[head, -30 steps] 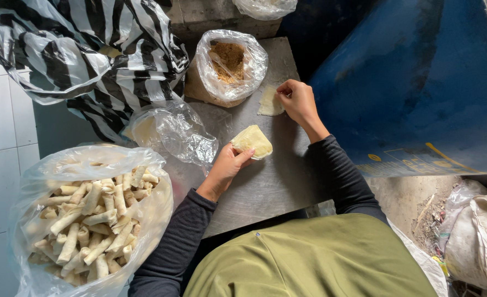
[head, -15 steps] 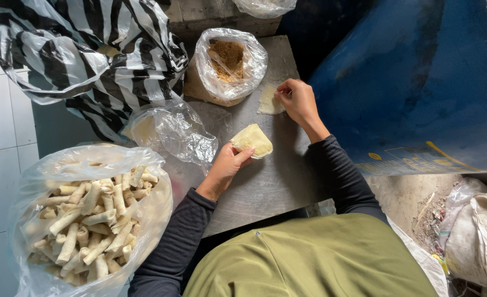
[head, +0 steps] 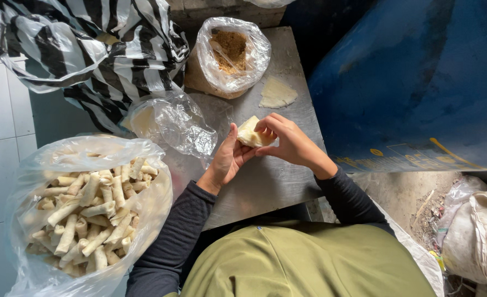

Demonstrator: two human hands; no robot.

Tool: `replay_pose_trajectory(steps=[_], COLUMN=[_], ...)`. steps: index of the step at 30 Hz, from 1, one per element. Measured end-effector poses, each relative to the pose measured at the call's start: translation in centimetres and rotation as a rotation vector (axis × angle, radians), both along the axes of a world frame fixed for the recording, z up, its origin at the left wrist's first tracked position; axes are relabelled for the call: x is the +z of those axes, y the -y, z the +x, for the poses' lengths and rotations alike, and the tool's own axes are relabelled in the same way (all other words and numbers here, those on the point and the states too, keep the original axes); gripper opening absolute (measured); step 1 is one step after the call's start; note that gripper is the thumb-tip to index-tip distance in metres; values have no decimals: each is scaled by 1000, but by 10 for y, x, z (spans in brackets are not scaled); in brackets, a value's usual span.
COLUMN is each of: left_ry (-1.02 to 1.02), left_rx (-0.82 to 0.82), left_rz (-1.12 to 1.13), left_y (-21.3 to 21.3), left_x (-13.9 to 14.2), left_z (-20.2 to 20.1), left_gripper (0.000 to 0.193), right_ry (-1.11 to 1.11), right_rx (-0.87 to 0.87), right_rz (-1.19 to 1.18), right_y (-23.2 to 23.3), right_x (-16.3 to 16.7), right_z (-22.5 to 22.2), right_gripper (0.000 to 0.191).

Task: The person takes thin square dough sheets one at a time, rolls each sheet tightly by hand into a cylindrical roll, and places the finished roll into a large plastic bag filled with similar rolls. They occasionally reach into a bag of brown powder and press the accumulated rolls flat with a hand.

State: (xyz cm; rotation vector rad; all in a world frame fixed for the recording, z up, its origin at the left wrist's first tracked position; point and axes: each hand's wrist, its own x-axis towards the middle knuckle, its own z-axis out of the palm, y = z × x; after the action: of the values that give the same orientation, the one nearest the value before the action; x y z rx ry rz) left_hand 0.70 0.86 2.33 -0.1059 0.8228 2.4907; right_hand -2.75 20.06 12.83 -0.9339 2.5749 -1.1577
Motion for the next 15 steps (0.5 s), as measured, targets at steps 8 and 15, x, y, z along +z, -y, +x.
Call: replay_pose_trajectory(steps=[8,15], left_ry=[-251,-203], left_rx=[-8,49], left_rz=[-224,-452], left_y=[-1,-6], left_x=[-4,-10], left_z=[3,1], left_gripper=[49,35], right_ry=[278,440], right_rx=[-39,-62], right_rz=[-210,-157], right_y=[-15,-24], right_x=[-21,-38], right_z=[-14,-14], right_gripper=[12,17])
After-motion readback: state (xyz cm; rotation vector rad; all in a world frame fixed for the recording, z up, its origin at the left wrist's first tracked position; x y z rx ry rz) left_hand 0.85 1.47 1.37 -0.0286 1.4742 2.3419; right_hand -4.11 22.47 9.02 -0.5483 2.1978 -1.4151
